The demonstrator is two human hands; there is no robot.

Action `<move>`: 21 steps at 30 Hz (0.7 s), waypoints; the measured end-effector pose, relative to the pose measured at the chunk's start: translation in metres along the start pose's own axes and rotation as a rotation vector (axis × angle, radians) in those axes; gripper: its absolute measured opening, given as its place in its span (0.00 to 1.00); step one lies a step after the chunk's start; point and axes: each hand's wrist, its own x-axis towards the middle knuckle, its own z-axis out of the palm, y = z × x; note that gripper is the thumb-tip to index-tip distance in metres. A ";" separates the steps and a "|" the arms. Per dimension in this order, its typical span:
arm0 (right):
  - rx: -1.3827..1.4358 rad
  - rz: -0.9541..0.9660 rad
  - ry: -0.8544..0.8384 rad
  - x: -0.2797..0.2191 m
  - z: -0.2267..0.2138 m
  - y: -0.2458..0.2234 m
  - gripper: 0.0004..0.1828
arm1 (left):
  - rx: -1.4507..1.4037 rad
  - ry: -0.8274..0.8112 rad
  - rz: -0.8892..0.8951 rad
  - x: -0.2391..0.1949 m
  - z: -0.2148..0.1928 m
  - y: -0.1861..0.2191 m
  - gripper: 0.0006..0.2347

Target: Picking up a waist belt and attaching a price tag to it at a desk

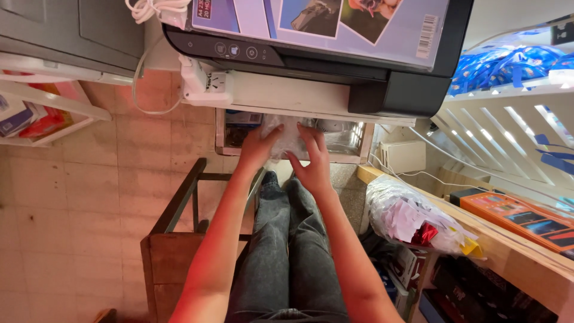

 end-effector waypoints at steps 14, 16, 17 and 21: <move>-0.174 0.573 0.056 -0.056 -0.001 0.007 0.25 | -0.436 -0.264 -0.120 -0.049 -0.043 -0.033 0.24; -0.221 0.598 0.000 -0.056 0.005 0.005 0.27 | -0.409 -0.285 -0.135 -0.060 -0.049 -0.019 0.25; -0.210 0.610 -0.022 -0.058 0.011 0.007 0.24 | -0.450 -0.290 -0.117 -0.067 -0.052 -0.008 0.26; -0.116 0.539 -0.017 -0.062 0.018 0.012 0.17 | -0.356 -0.295 -0.042 -0.086 -0.066 0.013 0.24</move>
